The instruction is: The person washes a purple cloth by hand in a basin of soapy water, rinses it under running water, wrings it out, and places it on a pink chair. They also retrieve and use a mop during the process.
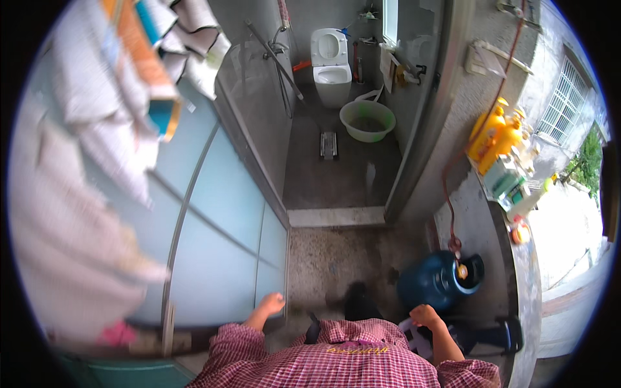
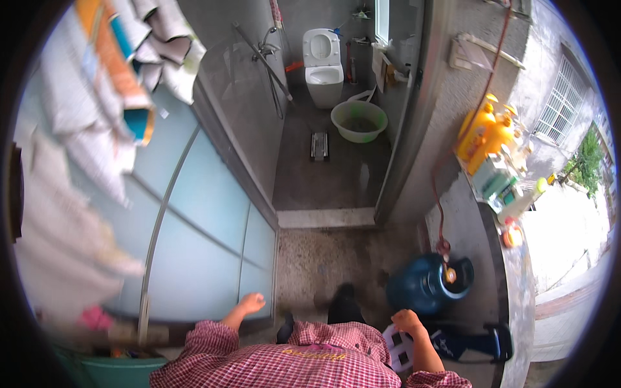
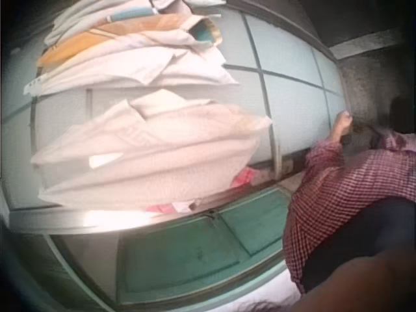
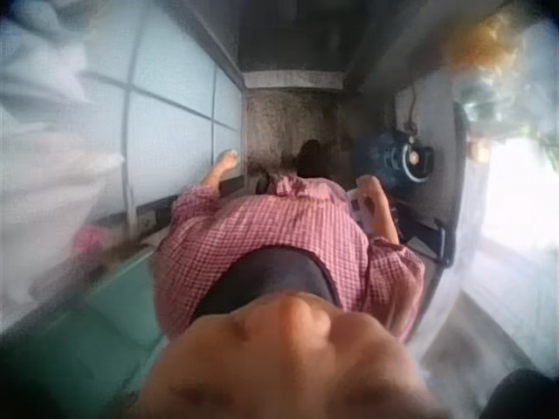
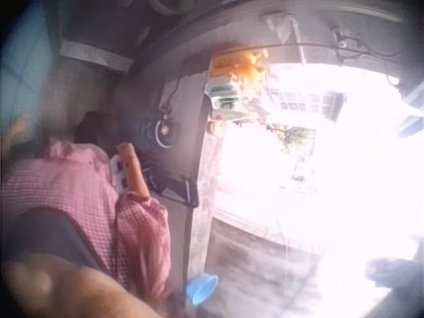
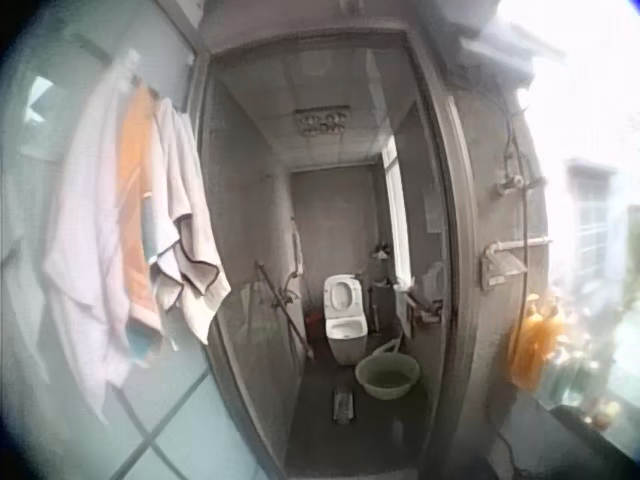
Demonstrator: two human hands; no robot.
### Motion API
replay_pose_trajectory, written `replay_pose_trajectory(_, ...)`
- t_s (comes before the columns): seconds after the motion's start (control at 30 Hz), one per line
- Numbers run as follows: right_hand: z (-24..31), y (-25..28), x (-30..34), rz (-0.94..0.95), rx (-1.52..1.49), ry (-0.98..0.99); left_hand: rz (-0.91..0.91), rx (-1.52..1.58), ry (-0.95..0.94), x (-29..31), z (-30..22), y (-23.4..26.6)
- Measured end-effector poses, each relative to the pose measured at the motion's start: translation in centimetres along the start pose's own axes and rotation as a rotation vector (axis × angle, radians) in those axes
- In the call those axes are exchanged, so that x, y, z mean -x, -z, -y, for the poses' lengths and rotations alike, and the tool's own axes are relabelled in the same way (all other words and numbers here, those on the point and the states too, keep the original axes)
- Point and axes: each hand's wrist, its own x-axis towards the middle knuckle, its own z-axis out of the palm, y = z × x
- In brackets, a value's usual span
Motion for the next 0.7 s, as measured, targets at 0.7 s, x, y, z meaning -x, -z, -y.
replay_pose_trajectory(0.7, 38.4, 26.0, -43.7, -0.076, -0.237, 0.152, -0.487, -0.857, -0.041, -62.0, -26.3, 58.6)
